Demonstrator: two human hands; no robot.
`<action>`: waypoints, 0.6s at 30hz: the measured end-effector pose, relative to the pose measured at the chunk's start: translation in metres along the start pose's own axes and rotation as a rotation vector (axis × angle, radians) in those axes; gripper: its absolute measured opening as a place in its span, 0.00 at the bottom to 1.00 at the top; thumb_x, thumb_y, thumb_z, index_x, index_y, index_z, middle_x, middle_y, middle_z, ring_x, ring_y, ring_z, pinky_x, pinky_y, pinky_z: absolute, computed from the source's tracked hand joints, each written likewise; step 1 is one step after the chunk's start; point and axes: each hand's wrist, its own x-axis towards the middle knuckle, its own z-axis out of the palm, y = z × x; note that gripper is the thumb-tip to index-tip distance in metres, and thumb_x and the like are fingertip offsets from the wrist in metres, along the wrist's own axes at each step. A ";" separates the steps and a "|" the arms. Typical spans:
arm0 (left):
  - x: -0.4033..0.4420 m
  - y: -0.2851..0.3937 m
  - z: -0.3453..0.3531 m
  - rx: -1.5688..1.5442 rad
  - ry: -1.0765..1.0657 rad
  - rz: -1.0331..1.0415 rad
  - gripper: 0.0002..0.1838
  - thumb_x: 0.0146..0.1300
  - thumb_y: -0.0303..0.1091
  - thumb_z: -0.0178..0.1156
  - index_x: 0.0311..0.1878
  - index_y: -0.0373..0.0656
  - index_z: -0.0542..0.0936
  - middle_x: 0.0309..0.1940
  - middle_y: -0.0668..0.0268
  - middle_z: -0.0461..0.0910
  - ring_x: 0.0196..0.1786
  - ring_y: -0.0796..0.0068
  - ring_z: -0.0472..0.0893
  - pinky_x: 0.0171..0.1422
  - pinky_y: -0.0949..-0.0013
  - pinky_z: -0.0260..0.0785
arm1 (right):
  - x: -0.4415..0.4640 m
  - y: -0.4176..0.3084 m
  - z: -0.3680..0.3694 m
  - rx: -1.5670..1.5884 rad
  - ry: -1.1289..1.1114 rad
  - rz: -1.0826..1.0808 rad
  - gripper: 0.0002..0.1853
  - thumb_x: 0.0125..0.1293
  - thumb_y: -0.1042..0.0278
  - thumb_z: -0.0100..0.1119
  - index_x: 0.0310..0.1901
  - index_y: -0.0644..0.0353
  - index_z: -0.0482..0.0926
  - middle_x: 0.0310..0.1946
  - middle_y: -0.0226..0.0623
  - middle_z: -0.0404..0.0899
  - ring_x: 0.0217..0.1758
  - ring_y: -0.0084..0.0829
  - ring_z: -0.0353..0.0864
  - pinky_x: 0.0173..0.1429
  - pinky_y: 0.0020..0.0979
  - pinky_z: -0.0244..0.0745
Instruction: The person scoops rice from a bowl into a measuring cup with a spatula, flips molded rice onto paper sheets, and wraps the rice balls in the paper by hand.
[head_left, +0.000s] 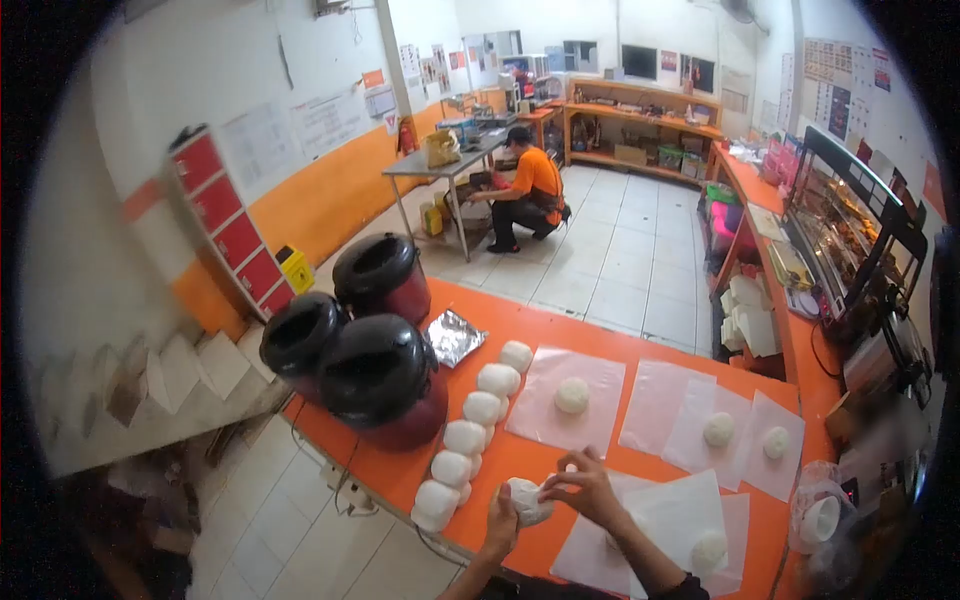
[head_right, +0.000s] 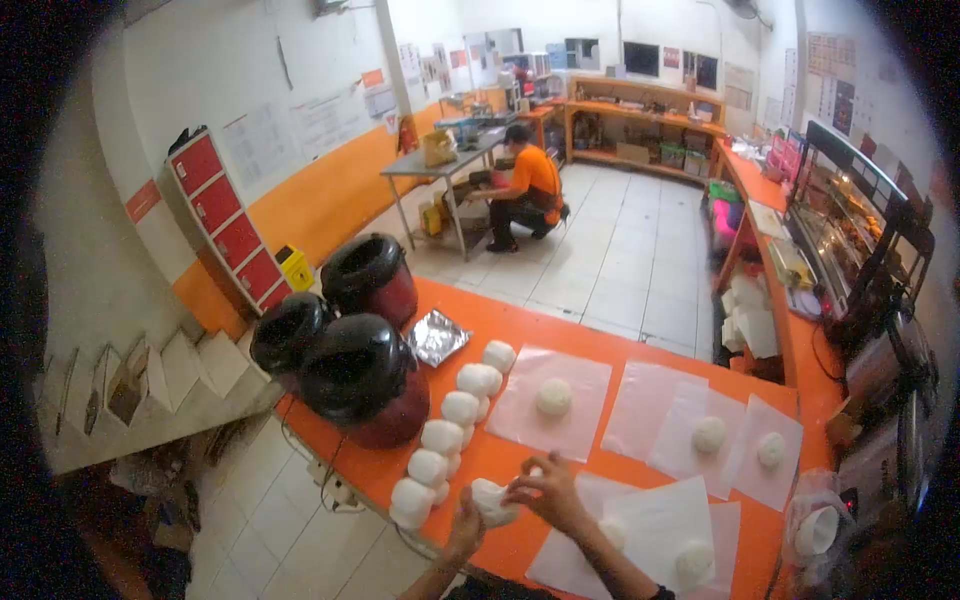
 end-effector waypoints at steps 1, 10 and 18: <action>0.007 0.006 -0.006 0.160 0.050 0.112 0.28 0.67 0.60 0.40 0.45 0.39 0.68 0.34 0.65 0.73 0.36 0.76 0.75 0.40 0.72 0.69 | 0.001 -0.003 0.014 -0.055 0.080 0.018 0.10 0.48 0.68 0.68 0.32 0.59 0.78 0.35 0.38 0.76 0.38 0.39 0.73 0.46 0.35 0.69; 0.078 0.055 -0.007 0.465 0.125 0.529 0.34 0.64 0.63 0.42 0.46 0.34 0.65 0.34 0.53 0.74 0.37 0.60 0.76 0.42 0.61 0.68 | 0.050 -0.025 0.133 0.384 0.550 0.501 0.29 0.67 0.49 0.47 0.53 0.71 0.59 0.50 0.53 0.65 0.52 0.43 0.69 0.56 0.39 0.65; 0.120 0.062 -0.013 0.467 0.054 0.364 0.24 0.69 0.46 0.44 0.53 0.32 0.64 0.42 0.45 0.75 0.45 0.48 0.77 0.48 0.57 0.68 | 0.098 0.029 0.117 0.463 0.449 0.631 0.24 0.66 0.51 0.52 0.50 0.67 0.68 0.41 0.38 0.73 0.42 0.27 0.74 0.44 0.31 0.72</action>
